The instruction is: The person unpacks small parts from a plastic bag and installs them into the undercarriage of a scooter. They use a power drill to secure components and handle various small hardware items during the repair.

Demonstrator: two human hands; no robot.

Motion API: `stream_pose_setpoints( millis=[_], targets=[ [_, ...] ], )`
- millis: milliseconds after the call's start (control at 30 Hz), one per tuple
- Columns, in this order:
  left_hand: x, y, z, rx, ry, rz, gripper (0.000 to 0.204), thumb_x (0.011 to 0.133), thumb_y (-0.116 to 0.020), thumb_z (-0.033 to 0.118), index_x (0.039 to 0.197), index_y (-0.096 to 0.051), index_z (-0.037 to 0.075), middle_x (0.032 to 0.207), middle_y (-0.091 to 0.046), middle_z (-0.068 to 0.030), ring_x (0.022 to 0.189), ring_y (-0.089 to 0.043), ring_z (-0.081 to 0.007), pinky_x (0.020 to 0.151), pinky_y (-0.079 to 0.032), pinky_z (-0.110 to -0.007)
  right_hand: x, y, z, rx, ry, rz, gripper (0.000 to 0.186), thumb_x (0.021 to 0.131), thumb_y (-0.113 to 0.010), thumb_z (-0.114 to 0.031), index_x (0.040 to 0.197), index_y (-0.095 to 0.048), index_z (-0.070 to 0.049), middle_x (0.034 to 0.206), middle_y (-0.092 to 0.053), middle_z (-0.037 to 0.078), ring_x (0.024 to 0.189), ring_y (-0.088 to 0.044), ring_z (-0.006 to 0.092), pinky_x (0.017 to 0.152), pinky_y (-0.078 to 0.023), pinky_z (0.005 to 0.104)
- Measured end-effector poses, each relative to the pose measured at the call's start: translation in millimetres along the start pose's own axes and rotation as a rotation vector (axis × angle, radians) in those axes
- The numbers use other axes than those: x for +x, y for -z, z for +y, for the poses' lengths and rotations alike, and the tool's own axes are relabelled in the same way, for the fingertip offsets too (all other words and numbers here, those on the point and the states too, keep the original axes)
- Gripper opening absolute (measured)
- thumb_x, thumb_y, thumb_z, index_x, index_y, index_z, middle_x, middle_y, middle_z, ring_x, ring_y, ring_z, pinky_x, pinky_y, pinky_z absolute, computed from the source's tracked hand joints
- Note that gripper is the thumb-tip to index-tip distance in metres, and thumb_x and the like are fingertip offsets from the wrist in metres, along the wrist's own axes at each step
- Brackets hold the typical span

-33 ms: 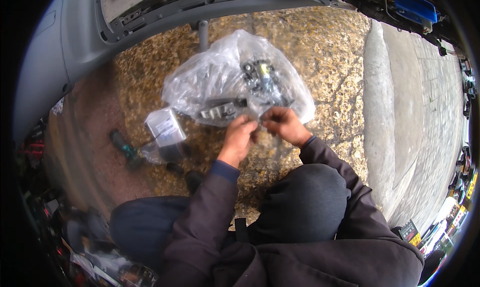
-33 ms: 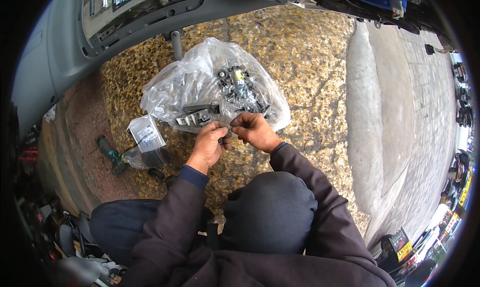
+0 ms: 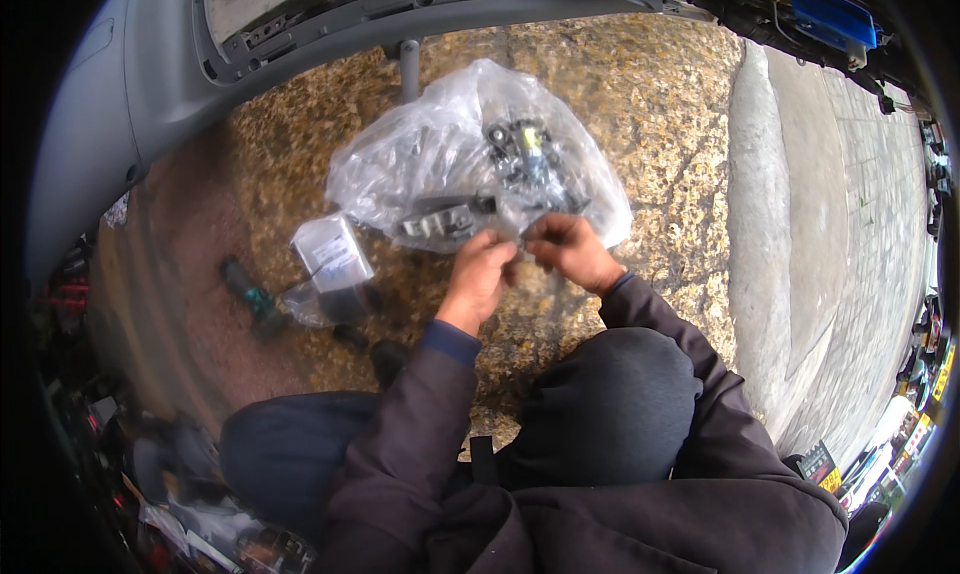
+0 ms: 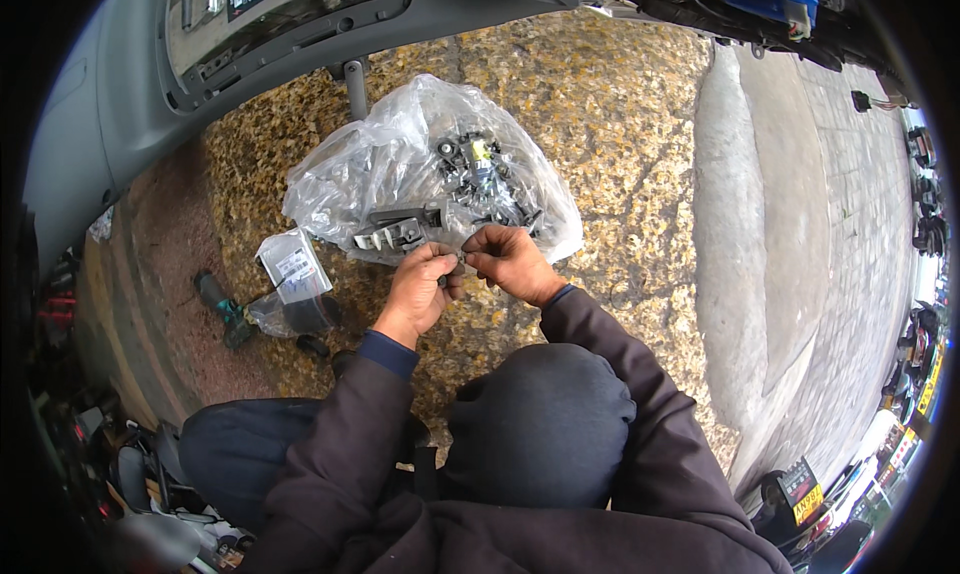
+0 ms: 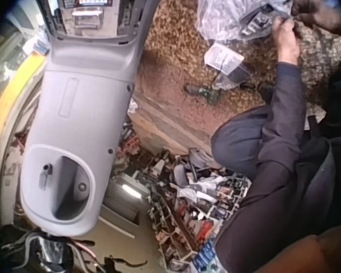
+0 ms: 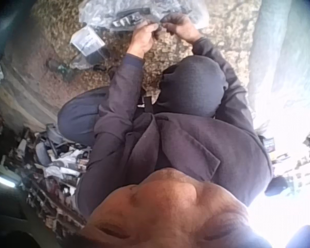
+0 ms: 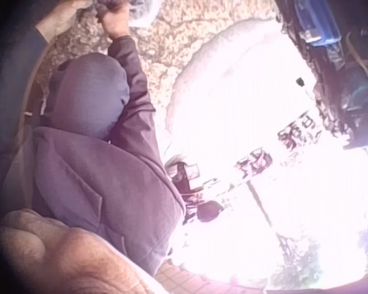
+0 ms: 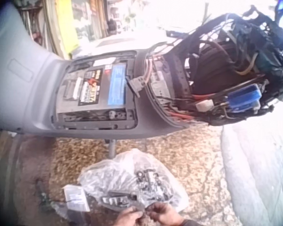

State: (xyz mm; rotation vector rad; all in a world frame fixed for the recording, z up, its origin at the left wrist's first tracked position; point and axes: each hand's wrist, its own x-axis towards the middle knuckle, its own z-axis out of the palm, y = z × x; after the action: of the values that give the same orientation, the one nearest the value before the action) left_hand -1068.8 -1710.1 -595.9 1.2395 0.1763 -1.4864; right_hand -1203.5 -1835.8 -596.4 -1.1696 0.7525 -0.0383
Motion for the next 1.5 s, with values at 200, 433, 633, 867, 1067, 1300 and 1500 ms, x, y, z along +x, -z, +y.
stream_pose_setpoints(
  millis=[200,433,633,867,1067,1300,1500],
  targets=[
    [-2,0,-3,-0.002,-0.016,0.013,0.007,0.09,-0.062,0.01,0.095,-0.058,0.008,0.08,-0.059,-0.0022,0.067,-0.056,-0.0143,0.057,-0.046,-0.031,-1,-1,1,0.067,0.03,-0.005,0.007,0.089,-0.068,-0.005,0.094,-0.064,-0.002,0.076,-0.063,0.0,0.066,-0.056,0.0058,0.058,-0.048,0.024],
    [-1,-23,22,-0.045,-0.03,0.09,0.005,0.09,-0.061,0.012,0.093,-0.059,0.009,0.079,-0.062,-0.005,0.066,-0.057,-0.0162,0.057,-0.047,-0.033,-3,16,-31,-0.013,0.087,0.118,0.009,0.09,-0.068,-0.007,0.093,-0.064,0.0,0.074,-0.062,0.001,0.062,-0.057,0.0081,0.056,-0.048,0.0237],
    [0,-54,108,-0.038,-0.261,0.028,0.008,0.092,-0.058,0.015,0.093,-0.059,0.008,0.079,-0.062,-0.0041,0.065,-0.057,-0.0147,0.057,-0.047,-0.031,5,32,-109,-0.139,0.255,0.029,0.007,0.091,-0.068,-0.005,0.093,-0.063,0.0,0.073,-0.06,-0.002,0.06,-0.053,0.005,0.055,-0.046,0.022],
    [-14,-47,210,-0.01,-0.402,0.057,0.01,0.094,-0.056,0.015,0.095,-0.058,0.005,0.079,-0.061,-0.006,0.063,-0.056,-0.015,0.053,-0.048,-0.03,16,14,-203,-0.356,0.361,-0.008,0.005,0.09,-0.065,0.0,0.093,-0.063,0.003,0.079,-0.063,0.001,0.073,-0.055,0.0056,0.066,-0.048,0.0235],
    [-52,-14,261,0.088,-0.423,0.159,0.01,0.093,-0.059,0.016,0.096,-0.058,0.006,0.078,-0.061,-0.0065,0.062,-0.056,-0.0149,0.053,-0.048,-0.03,18,-12,-244,-0.46,0.477,0.048,0.006,0.086,-0.067,0.0,0.089,-0.063,0.003,0.077,-0.064,0.007,0.072,-0.057,0.0089,0.066,-0.049,0.0282],
    [-78,30,298,-0.09,-0.472,0.259,0.012,0.094,-0.058,0.018,0.099,-0.06,0.007,0.086,-0.063,-0.0071,0.072,-0.058,-0.0158,0.061,-0.051,-0.033,50,-67,-292,-0.729,0.792,0.131,0.008,0.082,-0.068,-0.003,0.086,-0.063,0.002,0.076,-0.064,0.015,0.069,-0.065,0.0247,0.065,-0.051,0.0347],
    [-74,42,303,-0.249,-0.467,0.178,0.024,0.096,-0.053,0.019,0.11,-0.057,0.001,0.096,-0.064,-0.0137,0.077,-0.059,-0.0196,0.069,-0.054,-0.035,74,-123,-287,-0.56,0.626,0.109,0.008,0.083,-0.068,-0.002,0.09,-0.065,0.002,0.079,-0.07,0.013,0.072,-0.068,0.0171,0.068,-0.053,0.0299]
  ],
)
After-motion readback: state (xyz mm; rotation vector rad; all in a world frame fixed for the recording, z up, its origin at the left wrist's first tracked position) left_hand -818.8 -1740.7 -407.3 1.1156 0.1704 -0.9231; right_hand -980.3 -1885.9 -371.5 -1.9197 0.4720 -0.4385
